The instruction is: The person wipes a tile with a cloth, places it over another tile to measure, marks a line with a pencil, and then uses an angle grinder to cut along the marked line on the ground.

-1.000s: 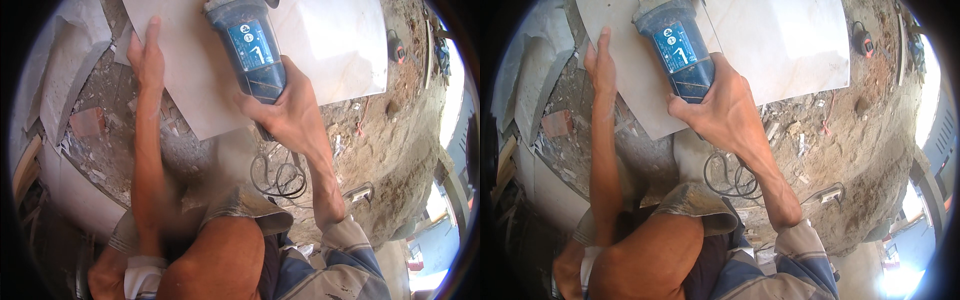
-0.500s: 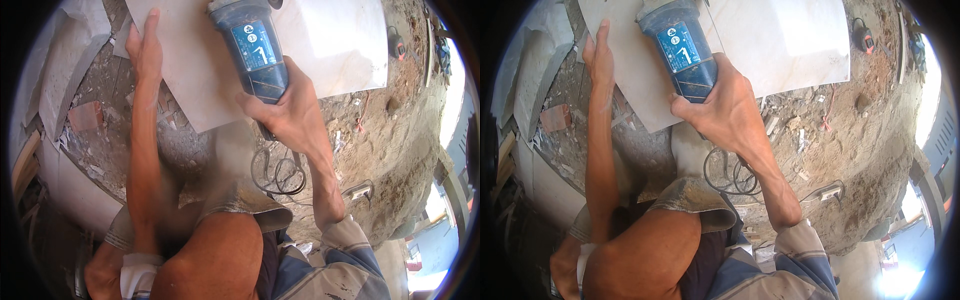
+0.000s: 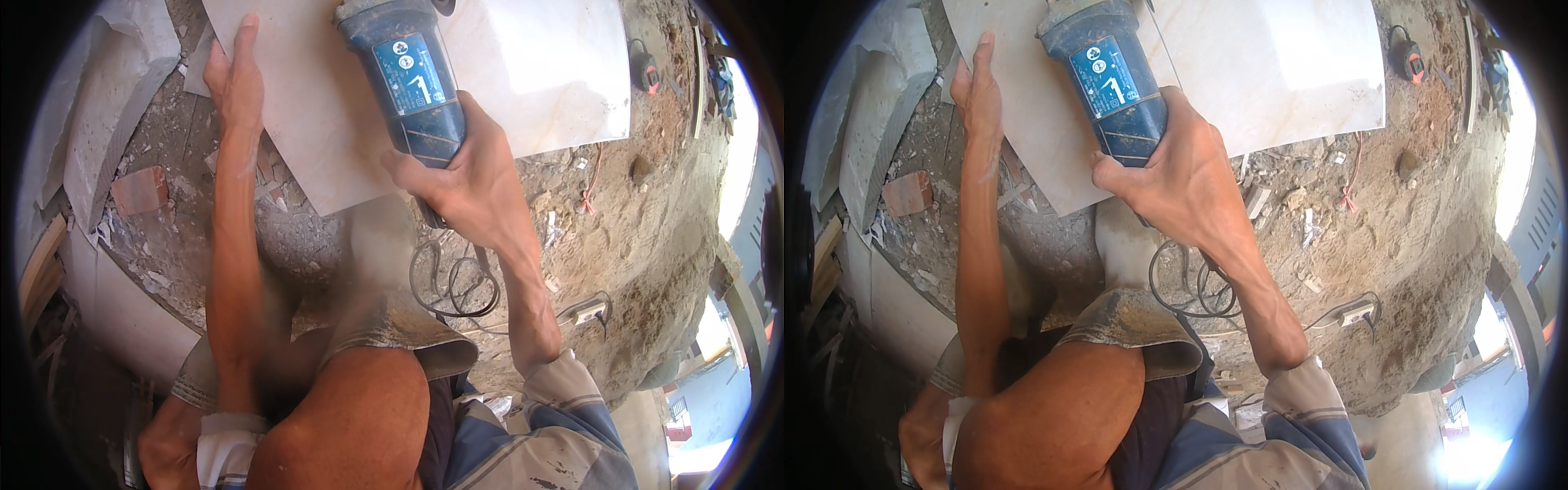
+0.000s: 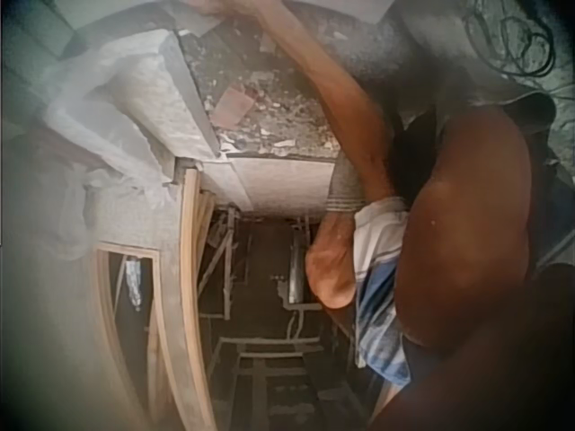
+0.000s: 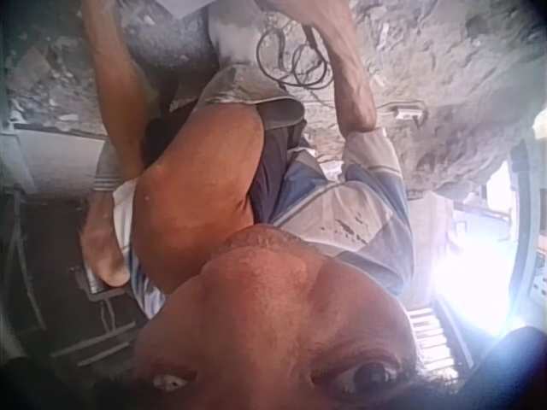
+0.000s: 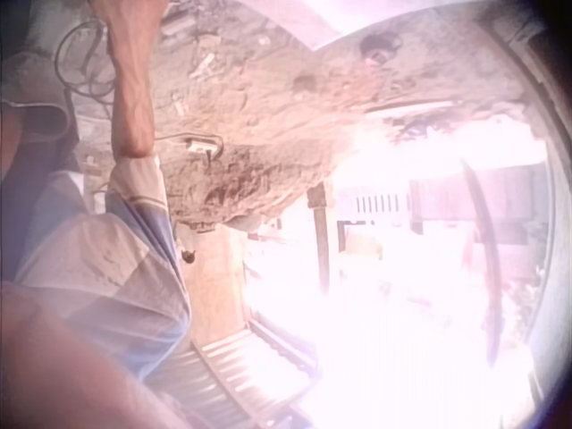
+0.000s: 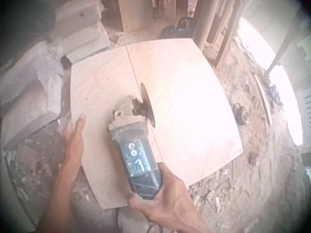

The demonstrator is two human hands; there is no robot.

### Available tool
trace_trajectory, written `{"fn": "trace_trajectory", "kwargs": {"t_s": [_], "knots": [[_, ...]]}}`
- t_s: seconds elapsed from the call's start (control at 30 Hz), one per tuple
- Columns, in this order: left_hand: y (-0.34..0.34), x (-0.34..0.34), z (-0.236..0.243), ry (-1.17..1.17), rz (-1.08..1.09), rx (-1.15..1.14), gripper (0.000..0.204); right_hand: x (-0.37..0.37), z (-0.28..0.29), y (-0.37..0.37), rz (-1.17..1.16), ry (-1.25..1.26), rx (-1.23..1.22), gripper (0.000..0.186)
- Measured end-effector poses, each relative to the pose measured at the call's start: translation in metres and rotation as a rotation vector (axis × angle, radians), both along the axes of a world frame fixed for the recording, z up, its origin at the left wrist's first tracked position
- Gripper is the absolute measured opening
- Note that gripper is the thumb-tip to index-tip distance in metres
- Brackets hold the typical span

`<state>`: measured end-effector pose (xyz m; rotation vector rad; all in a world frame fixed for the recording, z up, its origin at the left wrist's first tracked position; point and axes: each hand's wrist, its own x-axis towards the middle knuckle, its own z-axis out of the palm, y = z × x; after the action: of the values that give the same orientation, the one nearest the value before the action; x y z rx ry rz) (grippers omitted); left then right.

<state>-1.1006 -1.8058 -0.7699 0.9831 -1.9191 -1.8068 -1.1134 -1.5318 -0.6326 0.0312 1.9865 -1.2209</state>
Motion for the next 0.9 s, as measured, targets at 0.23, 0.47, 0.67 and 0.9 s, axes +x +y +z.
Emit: {"fn": "trace_trajectory", "kwargs": {"t_s": [0.23,0.47,0.67,0.9], "knots": [[0.001,0.0,0.001,0.002,-0.003,0.016,0.058,0.006,0.001,0.007,0.03,-0.019,0.031,0.073],[0.001,0.001,0.005,-0.021,-0.001,0.006,0.059,0.015,-0.002,0.01,-0.011,0.064,-0.009,0.052],[0.006,0.0,0.005,-0.019,-0.005,0.003,0.058,0.016,-0.005,0.011,-0.016,0.056,-0.009,0.056],[-0.001,-0.001,0.012,-0.042,-0.015,-0.064,0.052,-0.004,0.002,-0.007,-0.055,0.057,-0.057,0.057]]}}
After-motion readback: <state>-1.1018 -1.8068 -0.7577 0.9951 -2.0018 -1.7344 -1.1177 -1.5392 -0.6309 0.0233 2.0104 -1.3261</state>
